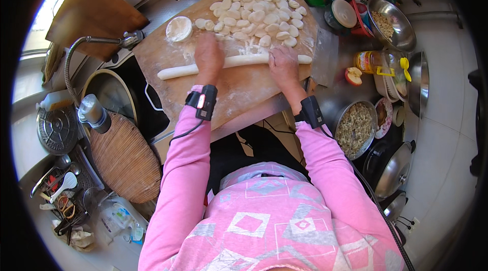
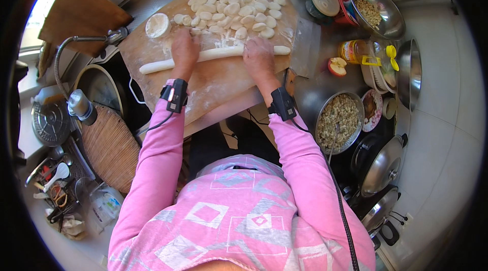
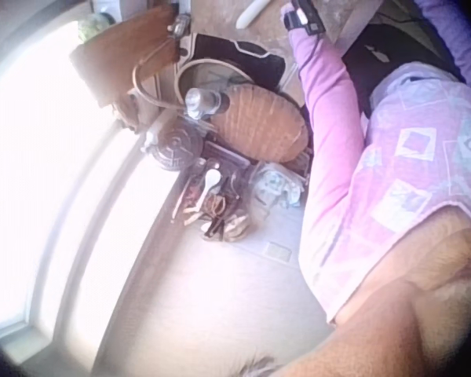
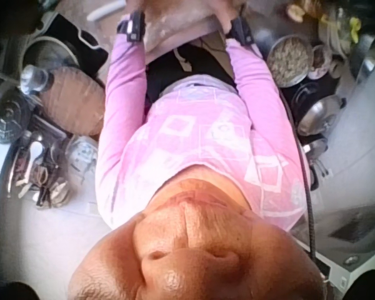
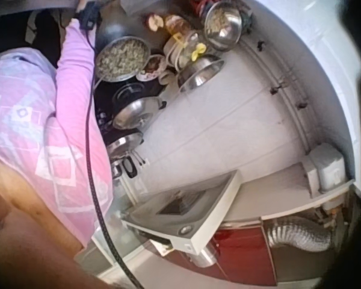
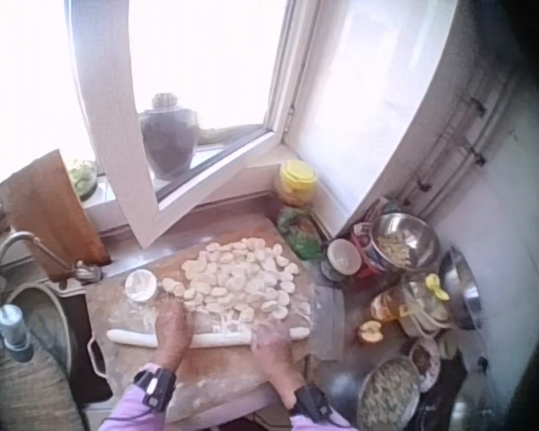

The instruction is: The person cuts a long dough log into small pieces, then flattens each piece into a round wrapper by hand. They place the finished wrappers on a floured wooden board and continue rolling more dough into logs to repeat the process.

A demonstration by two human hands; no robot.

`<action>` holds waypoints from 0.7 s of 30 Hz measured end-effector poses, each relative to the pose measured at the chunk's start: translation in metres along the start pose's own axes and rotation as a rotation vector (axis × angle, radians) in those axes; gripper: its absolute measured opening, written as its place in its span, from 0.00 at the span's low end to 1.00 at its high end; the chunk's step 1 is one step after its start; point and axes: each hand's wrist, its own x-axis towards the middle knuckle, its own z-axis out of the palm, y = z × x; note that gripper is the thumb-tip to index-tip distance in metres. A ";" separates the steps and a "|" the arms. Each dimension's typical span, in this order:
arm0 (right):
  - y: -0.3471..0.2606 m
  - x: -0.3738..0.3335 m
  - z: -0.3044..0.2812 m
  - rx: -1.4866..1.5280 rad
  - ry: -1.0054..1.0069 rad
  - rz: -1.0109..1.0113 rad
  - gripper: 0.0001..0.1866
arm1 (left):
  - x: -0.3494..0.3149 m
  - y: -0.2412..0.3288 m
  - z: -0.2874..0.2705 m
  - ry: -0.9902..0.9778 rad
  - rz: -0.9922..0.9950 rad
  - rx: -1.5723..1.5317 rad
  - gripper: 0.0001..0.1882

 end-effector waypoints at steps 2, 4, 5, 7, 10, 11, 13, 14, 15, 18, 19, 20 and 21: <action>-0.003 0.000 0.001 0.021 0.003 -0.008 0.05 | 0.006 -0.002 0.002 0.011 -0.040 -0.013 0.11; -0.006 0.004 0.002 0.066 -0.003 -0.037 0.05 | 0.008 0.002 0.005 0.117 0.000 -0.069 0.12; -0.007 0.008 0.003 0.078 -0.024 -0.019 0.05 | 0.008 0.005 0.006 0.174 0.020 -0.102 0.12; -0.007 0.018 0.005 0.115 -0.052 -0.007 0.05 | 0.004 0.010 0.005 0.203 0.002 -0.148 0.13; -0.004 0.031 0.007 0.053 -0.039 0.057 0.05 | -0.007 0.006 -0.004 0.232 -0.071 -0.174 0.15; -0.003 0.033 0.008 0.066 -0.031 0.082 0.04 | -0.011 0.002 -0.008 0.218 -0.130 -0.171 0.15; -0.003 0.032 0.010 0.094 0.029 0.132 0.04 | -0.016 -0.005 -0.011 0.191 -0.170 -0.148 0.13; -0.004 0.030 0.011 0.095 0.001 0.106 0.04 | -0.017 -0.007 -0.012 0.153 -0.213 -0.135 0.12; -0.004 0.027 0.012 0.094 -0.028 0.082 0.04 | -0.017 -0.008 -0.012 0.131 -0.190 -0.138 0.10; -0.005 0.020 0.014 0.061 -0.090 0.037 0.04 | -0.022 -0.007 -0.012 0.053 -0.123 -0.136 0.06; -0.004 0.019 0.013 0.050 -0.062 -0.009 0.05 | -0.025 -0.005 -0.012 0.060 -0.074 -0.134 0.05; -0.003 0.018 0.012 0.067 -0.085 0.080 0.05 | -0.031 -0.002 -0.013 0.074 -0.018 -0.131 0.04; -0.002 0.019 0.010 0.091 -0.065 0.134 0.05 | -0.036 0.001 -0.013 0.079 0.010 -0.104 0.04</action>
